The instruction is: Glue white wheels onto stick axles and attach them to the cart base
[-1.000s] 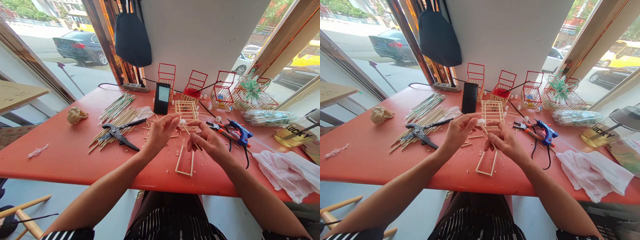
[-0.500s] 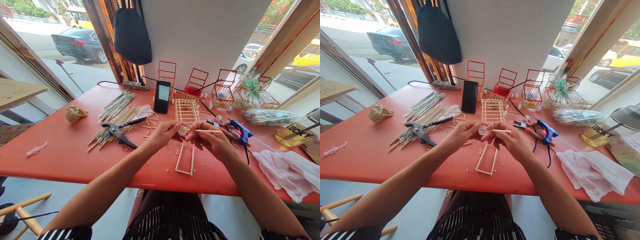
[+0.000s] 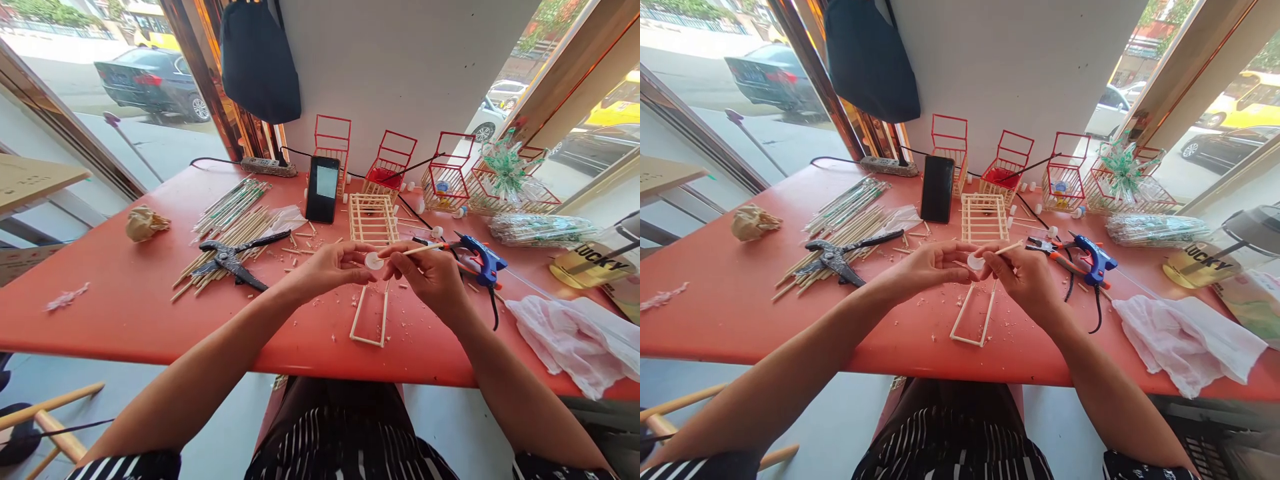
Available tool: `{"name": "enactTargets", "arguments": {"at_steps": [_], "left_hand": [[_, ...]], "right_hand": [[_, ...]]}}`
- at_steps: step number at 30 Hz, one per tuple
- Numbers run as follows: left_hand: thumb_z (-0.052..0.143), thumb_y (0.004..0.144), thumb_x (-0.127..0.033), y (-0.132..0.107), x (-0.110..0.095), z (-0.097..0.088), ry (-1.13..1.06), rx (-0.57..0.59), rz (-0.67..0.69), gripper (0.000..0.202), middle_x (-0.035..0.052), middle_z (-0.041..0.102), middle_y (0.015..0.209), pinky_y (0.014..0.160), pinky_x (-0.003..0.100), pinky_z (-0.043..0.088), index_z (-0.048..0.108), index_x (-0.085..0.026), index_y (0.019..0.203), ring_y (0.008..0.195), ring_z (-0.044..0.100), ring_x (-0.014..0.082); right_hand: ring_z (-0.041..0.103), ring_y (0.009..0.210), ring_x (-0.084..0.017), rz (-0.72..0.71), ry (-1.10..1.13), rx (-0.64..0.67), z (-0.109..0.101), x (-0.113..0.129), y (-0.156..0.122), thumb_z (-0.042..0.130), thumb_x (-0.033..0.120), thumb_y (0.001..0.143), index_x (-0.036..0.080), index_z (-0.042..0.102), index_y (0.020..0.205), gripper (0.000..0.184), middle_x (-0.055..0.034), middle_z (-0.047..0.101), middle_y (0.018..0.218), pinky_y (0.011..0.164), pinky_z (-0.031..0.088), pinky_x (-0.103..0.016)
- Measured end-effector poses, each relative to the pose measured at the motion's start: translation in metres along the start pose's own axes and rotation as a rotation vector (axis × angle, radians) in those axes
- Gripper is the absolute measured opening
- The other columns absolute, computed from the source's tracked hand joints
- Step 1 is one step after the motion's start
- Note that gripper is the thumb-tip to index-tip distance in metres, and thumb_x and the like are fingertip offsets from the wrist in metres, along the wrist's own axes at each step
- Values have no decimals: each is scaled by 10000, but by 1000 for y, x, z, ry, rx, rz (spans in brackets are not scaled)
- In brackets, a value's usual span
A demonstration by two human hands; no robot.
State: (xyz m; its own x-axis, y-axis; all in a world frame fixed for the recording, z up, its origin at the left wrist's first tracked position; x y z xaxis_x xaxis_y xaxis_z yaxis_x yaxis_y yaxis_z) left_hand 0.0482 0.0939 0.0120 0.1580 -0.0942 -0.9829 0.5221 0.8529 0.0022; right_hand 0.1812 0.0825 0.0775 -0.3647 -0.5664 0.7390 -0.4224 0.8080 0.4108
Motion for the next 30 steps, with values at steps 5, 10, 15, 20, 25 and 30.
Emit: {"name": "enactTargets", "arguments": {"at_steps": [5,10,15,20,25,30], "left_hand": [[801,711,-142,3,0,1,201,-44,57,653,20,659,925,701,240,515,593,-136,1330,800,690,143],[766,740,-198,1,-10,1,410,-154,154,430,-5,654,853,688,243,459,701,-142,1161,740,595,116],[730,750,-199,1,-7,2,412,-162,132,349,20,707,912,787,282,481,726,-143,1095,819,626,151],[772,695,-200,5,6,2,221,-100,86,380,32,719,918,786,282,498,699,-125,1060,828,658,161],[813,654,-170,8,11,1,93,-84,54,391,30,723,903,805,273,504,696,-114,1023,828,663,147],[829,637,-145,8,13,1,64,-83,46,381,18,724,865,791,263,499,711,-115,998,802,660,137]], "right_hand": [[669,667,-133,-14,-3,-21,-3,2,0,581,374,1009,181,749,847,303,-44,759,825,642,513,-270],[711,745,-150,-24,-21,-7,-1,2,0,584,368,1004,178,694,693,381,-69,788,951,654,519,-266],[696,735,-149,-82,-82,-28,-2,7,0,611,328,993,191,696,727,311,-37,768,835,671,517,-261],[682,722,-136,-172,-185,-44,-3,13,-1,608,280,1004,202,720,826,224,-18,749,822,670,492,-252],[666,711,-128,-246,-244,-48,-1,19,-2,583,247,1019,200,706,849,214,-16,742,818,663,474,-245],[647,721,-130,-253,-264,-17,4,22,-3,535,246,1039,197,678,847,245,-21,716,820,680,464,-249]]}}
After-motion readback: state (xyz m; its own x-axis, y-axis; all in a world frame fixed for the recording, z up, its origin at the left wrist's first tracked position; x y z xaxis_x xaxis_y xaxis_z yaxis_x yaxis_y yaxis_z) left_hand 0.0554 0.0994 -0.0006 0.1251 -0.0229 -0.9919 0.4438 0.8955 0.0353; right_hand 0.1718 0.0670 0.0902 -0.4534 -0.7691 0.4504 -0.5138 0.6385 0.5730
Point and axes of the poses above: each hand's wrist, its own y-axis towards the middle knuckle, its own z-axis out of the palm, x = y × z, the point moved 9 cm from there along y, towards the middle knuckle
